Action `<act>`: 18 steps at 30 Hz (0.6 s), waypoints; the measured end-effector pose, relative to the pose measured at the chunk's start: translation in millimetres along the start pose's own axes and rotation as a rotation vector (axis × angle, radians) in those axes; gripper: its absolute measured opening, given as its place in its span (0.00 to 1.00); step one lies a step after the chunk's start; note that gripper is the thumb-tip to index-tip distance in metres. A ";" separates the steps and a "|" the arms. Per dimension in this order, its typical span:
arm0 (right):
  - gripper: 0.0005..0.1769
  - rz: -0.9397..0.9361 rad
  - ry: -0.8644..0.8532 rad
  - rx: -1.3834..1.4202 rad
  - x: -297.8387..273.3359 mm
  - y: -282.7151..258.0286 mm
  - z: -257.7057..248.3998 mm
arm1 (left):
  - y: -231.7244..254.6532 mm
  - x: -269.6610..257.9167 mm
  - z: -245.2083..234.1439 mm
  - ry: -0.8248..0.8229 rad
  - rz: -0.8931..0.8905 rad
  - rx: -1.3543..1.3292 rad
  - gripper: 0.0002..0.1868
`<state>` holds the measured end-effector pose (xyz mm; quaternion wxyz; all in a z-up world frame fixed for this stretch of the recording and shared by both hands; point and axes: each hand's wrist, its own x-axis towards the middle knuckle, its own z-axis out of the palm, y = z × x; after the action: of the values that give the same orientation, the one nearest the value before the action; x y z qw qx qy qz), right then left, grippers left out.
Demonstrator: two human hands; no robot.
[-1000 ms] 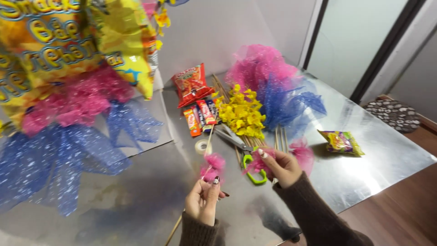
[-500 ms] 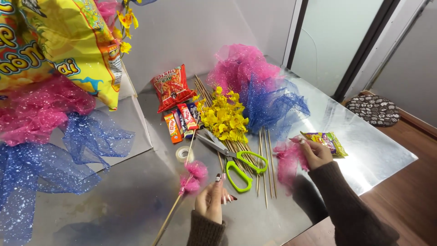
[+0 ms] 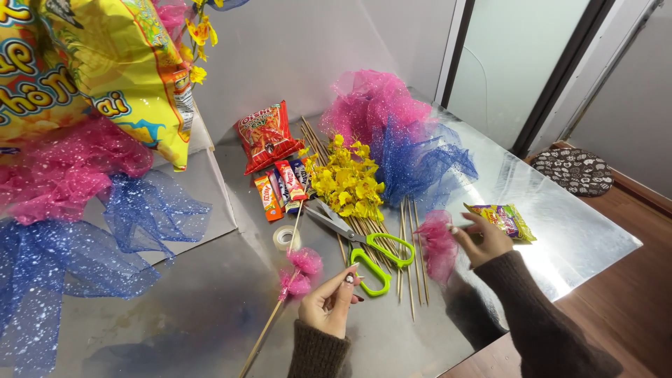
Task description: Assembling a decorative bouquet by taping snack packets to wooden skewers and arranging them with mesh and artificial flowers.
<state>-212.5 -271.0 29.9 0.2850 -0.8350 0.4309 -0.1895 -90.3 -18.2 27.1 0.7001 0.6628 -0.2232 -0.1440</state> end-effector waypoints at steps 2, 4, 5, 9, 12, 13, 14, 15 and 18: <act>0.25 -0.037 0.071 -0.038 -8.6 -5.9 -13.9 | -2.7 0.5 -1.9 -0.019 -0.007 -0.007 0.15; 0.22 -0.081 0.138 -0.075 -20.7 -20.2 -26.2 | -0.6 -0.6 -6.5 -0.030 -0.013 -0.014 0.15; 0.21 -0.067 0.190 -0.021 -28.9 -31.2 -31.5 | 2.6 -2.0 -10.2 -0.036 -0.011 -0.013 0.14; 0.12 -0.285 0.351 0.185 -57.4 -67.3 -29.3 | 11.5 -8.1 -37.6 0.026 0.033 0.025 0.09; 0.11 -0.523 0.292 0.229 -73.1 -92.8 -6.0 | 17.8 -17.5 -65.6 0.090 0.105 0.057 0.09; 0.11 -0.545 0.271 0.240 -78.0 -102.4 9.4 | 16.2 -20.6 -76.5 0.121 0.105 0.062 0.09; 0.11 -0.568 0.132 0.368 -84.1 -111.8 25.2 | 14.1 -23.8 -88.0 0.134 0.090 0.010 0.12; 0.12 -0.586 -0.011 0.491 -90.8 -121.2 41.2 | 11.8 -27.3 -99.6 0.147 0.077 -0.042 0.16; 0.13 -0.672 -0.332 0.530 -132.4 -177.3 76.2 | 24.2 -45.1 -135.9 0.241 -0.012 -0.057 0.15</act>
<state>-135.0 -54.9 75.5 0.4764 -0.8459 0.0213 -0.2389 -62.9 123.6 42.6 0.7397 0.6563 -0.1294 -0.0740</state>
